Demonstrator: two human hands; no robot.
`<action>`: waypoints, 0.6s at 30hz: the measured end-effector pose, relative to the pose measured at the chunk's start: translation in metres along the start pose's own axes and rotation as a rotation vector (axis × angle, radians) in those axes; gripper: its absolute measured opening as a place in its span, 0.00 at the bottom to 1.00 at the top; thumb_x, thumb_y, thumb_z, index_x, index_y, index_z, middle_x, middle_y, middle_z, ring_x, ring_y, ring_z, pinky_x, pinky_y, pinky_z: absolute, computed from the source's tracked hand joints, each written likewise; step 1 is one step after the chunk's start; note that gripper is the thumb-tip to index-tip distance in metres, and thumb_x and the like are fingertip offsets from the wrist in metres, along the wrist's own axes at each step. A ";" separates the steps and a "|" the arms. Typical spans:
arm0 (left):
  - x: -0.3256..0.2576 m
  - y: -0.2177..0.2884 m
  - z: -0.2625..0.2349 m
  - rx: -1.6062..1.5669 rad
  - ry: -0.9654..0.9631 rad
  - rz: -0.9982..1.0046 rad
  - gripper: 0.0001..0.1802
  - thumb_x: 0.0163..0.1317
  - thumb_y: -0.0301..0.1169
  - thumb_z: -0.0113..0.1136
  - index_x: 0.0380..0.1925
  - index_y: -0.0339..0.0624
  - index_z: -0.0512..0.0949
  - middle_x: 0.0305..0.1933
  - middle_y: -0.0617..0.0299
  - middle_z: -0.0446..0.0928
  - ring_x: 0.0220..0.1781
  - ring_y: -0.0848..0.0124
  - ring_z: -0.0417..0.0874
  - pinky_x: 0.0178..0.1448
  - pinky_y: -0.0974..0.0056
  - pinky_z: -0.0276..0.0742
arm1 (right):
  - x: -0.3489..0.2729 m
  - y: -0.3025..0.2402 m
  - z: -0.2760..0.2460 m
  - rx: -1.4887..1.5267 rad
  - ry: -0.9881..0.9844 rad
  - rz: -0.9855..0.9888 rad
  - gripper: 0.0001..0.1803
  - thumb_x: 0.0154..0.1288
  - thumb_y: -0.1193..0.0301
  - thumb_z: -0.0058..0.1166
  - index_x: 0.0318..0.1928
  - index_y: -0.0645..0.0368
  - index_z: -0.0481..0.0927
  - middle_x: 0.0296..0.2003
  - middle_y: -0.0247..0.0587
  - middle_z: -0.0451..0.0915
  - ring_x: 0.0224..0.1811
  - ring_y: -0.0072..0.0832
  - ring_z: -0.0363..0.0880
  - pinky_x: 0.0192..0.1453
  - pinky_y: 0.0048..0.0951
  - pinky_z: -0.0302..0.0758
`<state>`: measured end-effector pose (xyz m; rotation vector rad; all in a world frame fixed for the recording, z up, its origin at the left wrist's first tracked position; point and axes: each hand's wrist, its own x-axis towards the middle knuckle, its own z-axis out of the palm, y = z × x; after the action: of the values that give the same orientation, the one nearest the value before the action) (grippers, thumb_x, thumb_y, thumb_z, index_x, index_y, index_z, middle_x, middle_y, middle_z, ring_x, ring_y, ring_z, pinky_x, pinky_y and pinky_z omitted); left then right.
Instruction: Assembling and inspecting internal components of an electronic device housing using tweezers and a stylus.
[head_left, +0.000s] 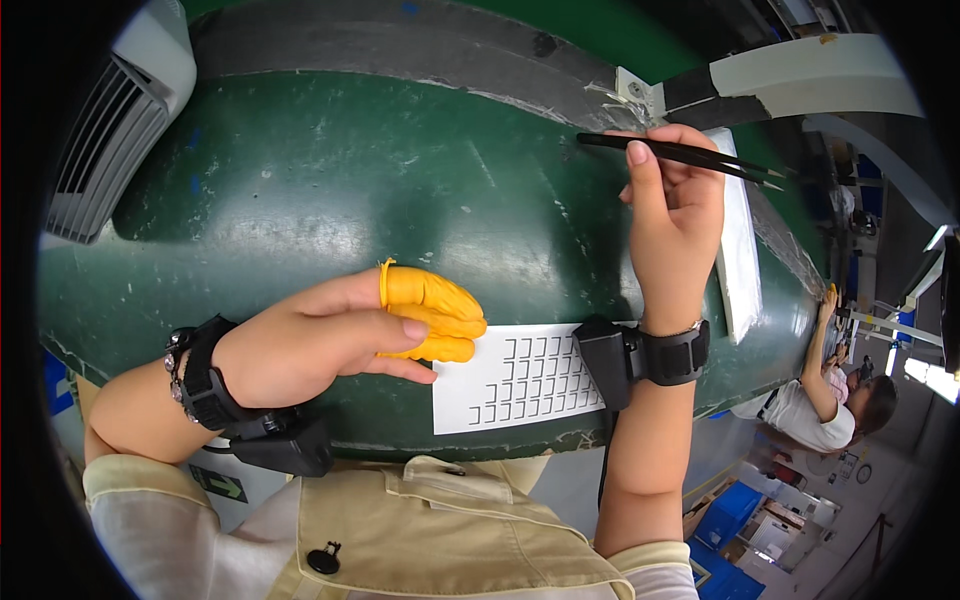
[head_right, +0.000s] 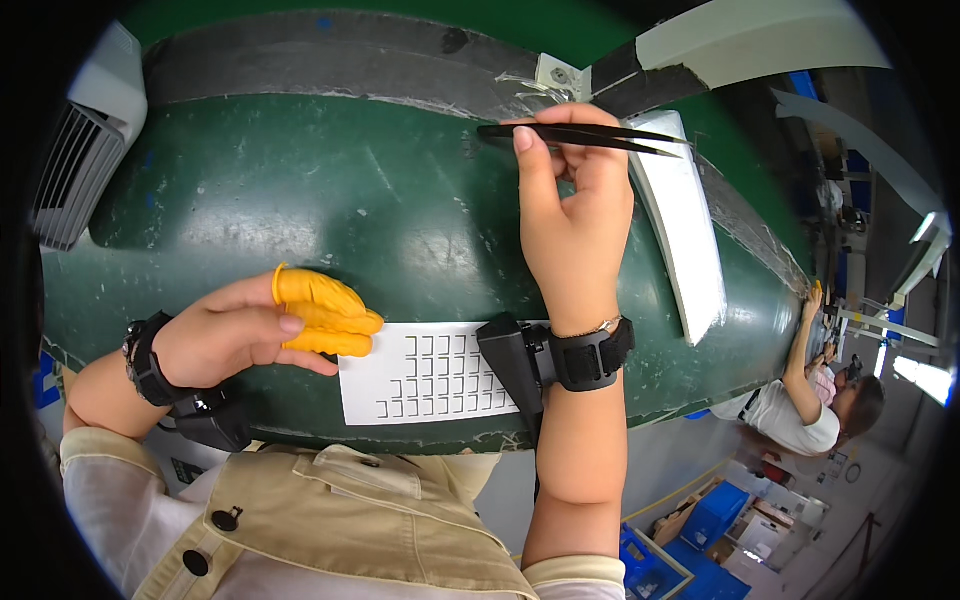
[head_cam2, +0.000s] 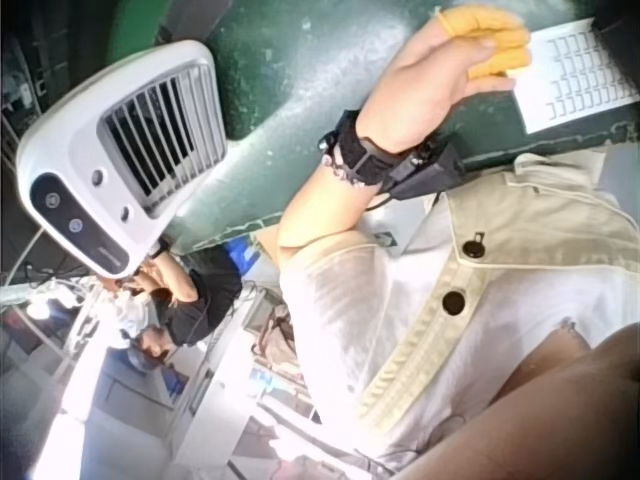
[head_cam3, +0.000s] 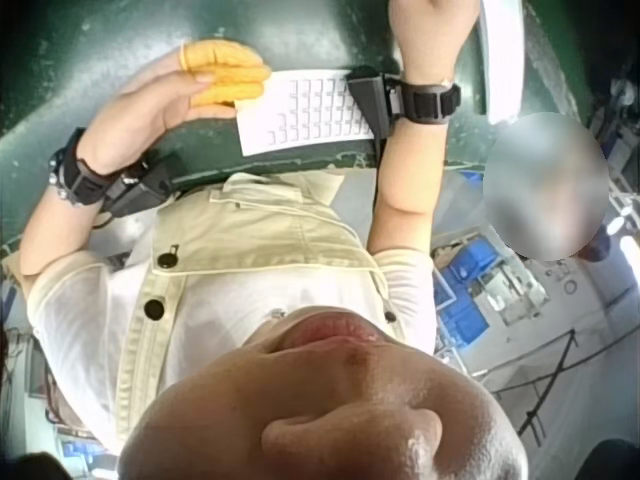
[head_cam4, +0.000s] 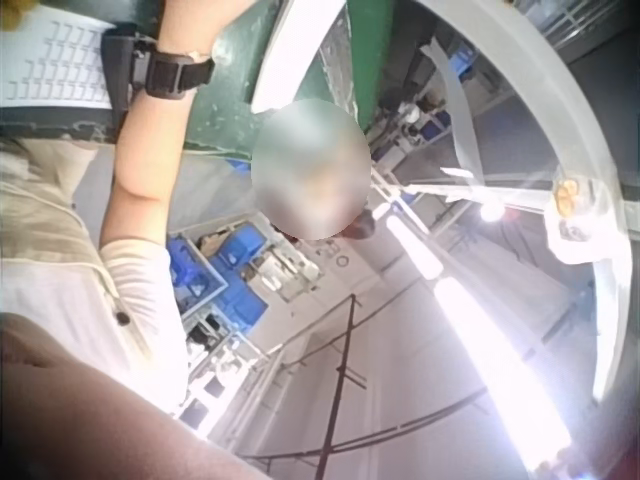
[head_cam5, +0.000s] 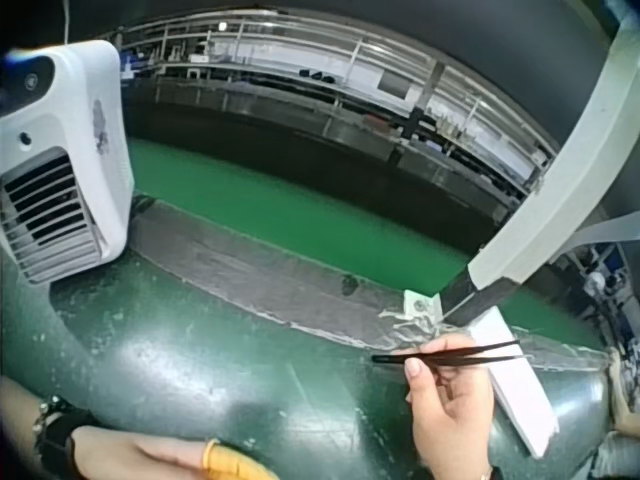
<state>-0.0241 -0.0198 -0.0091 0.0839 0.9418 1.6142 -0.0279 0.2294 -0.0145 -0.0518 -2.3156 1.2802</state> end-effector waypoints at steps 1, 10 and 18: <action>0.000 0.000 0.000 0.001 0.004 -0.005 0.18 0.60 0.28 0.40 0.51 0.36 0.63 0.52 0.56 0.65 0.55 0.68 0.67 0.55 0.63 0.65 | 0.000 0.000 0.001 0.002 -0.001 0.004 0.08 0.54 0.77 0.52 0.35 0.63 0.69 0.27 0.33 0.75 0.24 0.13 0.69 0.28 0.14 0.66; 0.002 0.005 0.001 -0.007 0.003 -0.030 0.18 0.59 0.26 0.41 0.51 0.36 0.62 0.52 0.56 0.66 0.55 0.67 0.67 0.55 0.64 0.66 | -0.001 0.001 -0.002 0.034 -0.033 0.144 0.09 0.57 0.77 0.49 0.38 0.64 0.66 0.28 0.37 0.75 0.28 0.15 0.71 0.31 0.13 0.66; 0.002 0.006 0.000 -0.015 -0.005 -0.027 0.19 0.60 0.26 0.41 0.52 0.35 0.62 0.53 0.57 0.65 0.55 0.67 0.67 0.54 0.65 0.66 | 0.001 0.005 -0.003 0.099 -0.002 0.260 0.10 0.59 0.77 0.46 0.40 0.63 0.63 0.26 0.36 0.75 0.27 0.12 0.71 0.28 0.10 0.61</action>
<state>-0.0292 -0.0181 -0.0066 0.0649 0.9230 1.5951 -0.0285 0.2342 -0.0166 -0.3281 -2.2997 1.5188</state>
